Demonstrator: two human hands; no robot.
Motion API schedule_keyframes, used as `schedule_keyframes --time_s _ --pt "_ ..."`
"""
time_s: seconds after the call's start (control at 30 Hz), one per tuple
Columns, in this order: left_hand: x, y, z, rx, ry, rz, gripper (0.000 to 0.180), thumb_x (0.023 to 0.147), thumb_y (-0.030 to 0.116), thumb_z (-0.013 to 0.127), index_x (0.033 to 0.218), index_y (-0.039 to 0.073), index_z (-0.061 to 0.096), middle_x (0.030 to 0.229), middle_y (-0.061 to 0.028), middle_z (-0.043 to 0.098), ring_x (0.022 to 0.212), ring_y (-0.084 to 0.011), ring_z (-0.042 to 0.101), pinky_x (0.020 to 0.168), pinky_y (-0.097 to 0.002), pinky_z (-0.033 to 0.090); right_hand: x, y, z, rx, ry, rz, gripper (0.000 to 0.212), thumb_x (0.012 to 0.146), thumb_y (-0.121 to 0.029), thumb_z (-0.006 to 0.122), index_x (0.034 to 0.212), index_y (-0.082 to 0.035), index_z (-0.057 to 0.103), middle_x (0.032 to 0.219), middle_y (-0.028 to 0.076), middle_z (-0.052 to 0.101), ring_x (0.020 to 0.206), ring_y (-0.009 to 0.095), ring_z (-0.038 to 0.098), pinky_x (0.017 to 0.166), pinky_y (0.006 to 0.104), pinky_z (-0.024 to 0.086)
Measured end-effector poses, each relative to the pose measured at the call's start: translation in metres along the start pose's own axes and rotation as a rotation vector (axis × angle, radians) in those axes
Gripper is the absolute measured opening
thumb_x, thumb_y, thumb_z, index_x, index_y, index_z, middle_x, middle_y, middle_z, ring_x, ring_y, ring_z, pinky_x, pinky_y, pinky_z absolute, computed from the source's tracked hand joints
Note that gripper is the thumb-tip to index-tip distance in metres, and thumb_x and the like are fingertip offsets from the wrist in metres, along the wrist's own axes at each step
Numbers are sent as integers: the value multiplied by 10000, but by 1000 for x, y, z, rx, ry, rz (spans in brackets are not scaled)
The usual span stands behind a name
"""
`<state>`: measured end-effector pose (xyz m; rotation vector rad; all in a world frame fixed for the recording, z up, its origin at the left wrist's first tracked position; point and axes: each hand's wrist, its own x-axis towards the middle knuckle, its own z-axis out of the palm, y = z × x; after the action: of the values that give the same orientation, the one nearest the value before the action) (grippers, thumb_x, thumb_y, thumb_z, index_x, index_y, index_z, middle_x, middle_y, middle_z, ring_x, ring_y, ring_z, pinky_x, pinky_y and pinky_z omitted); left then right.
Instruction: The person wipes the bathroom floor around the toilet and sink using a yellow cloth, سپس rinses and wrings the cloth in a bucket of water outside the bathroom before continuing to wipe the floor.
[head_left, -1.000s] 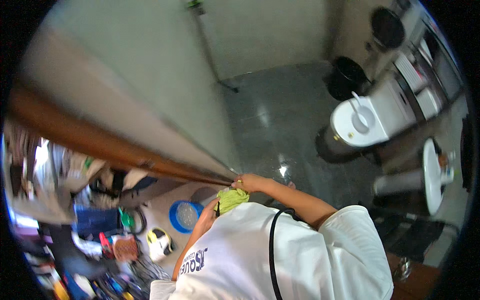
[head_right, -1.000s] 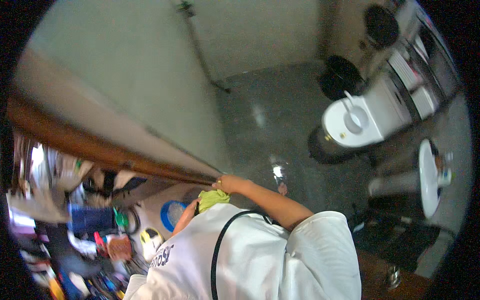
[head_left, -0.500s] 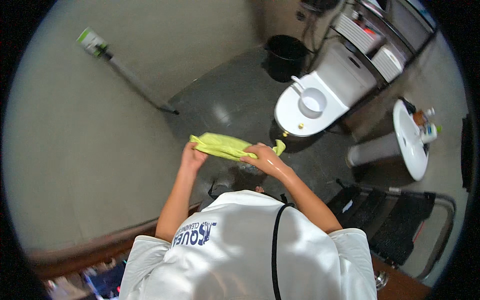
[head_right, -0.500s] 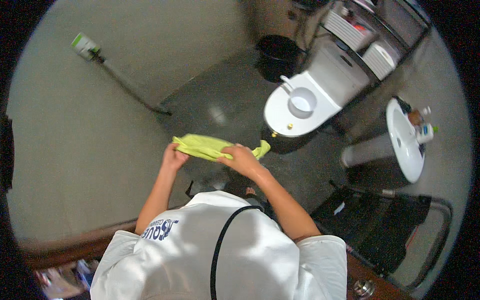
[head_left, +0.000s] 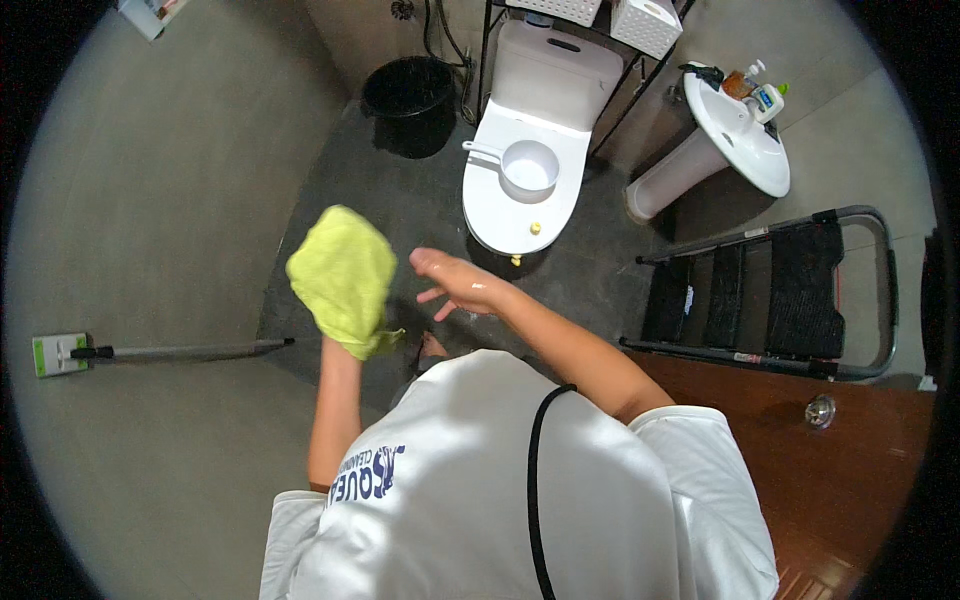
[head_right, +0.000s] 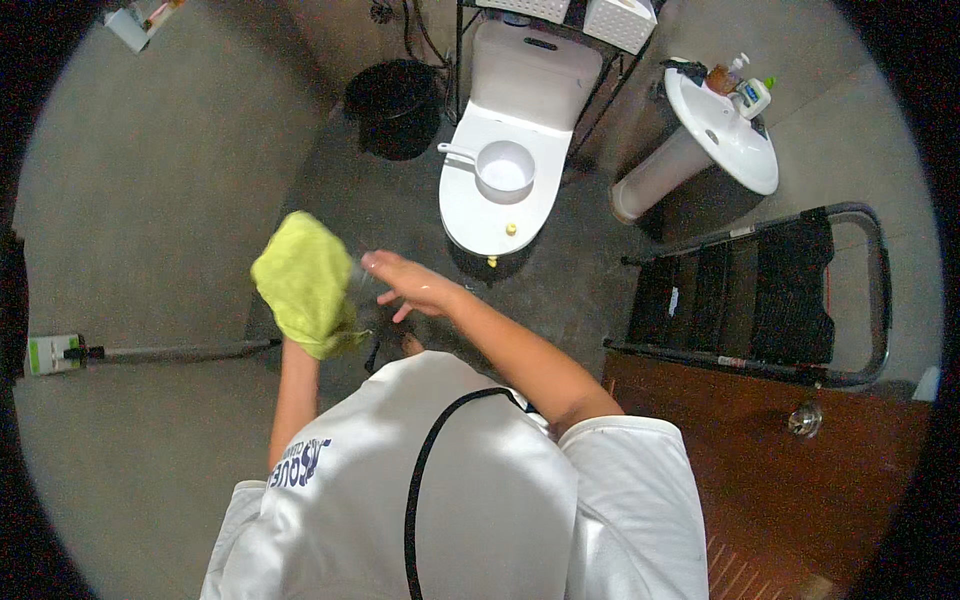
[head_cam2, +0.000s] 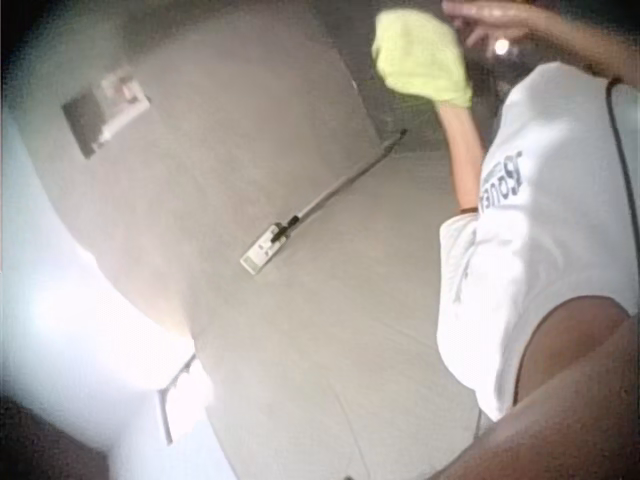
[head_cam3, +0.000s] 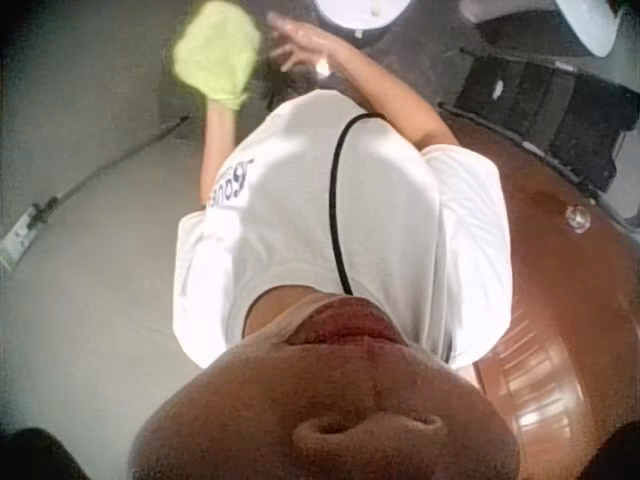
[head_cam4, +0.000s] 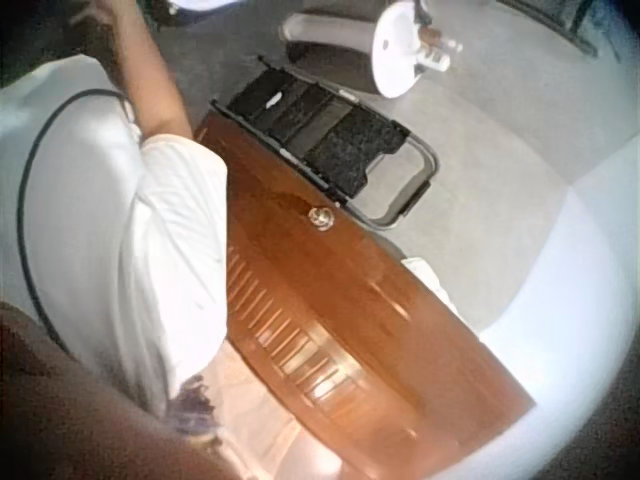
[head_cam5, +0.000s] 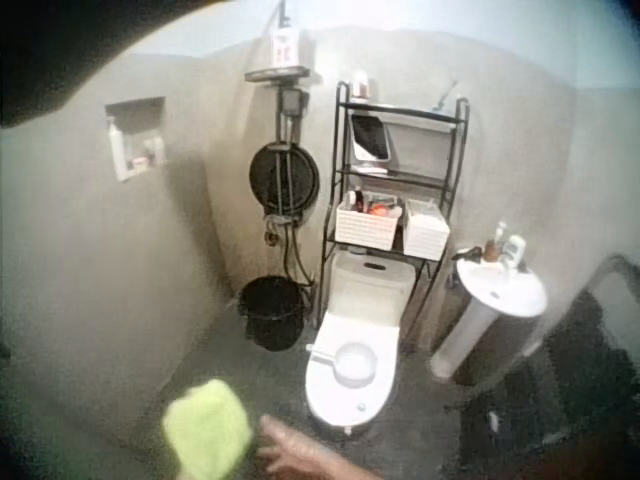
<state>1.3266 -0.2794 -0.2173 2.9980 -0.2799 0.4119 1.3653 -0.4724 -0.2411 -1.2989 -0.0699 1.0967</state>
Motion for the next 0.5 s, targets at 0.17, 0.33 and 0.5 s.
schedule_keyframes --time_s 0.17,0.33,0.5 --pt "-5 -1 61 -1624 -115 -684 416 858 268 489 1224 87 408 1141 -40 491 1012 -161 479 838 -274 408 75 -36 47 567 -32 -162 490 840 -428 521 1114 -21 497 1030 109 576 929 194 570 816 322 463" --pt "-5 -22 113 -1935 -225 -791 409 938 348 307 1277 120 326 1204 -29 431 1084 -172 432 909 -298 372 121 -37 52 -12 544 -254 331 813 -267 569 938 39 585 860 97 616 762 188 597 701 298 465" --pt "7 -76 136 -1560 -174 -424 404 924 361 333 1248 123 371 1180 -39 455 1063 -170 452 901 -311 378 184 -24 45 -175 604 -236 386 822 -308 544 909 65 589 844 135 625 773 215 603 705 311 457"
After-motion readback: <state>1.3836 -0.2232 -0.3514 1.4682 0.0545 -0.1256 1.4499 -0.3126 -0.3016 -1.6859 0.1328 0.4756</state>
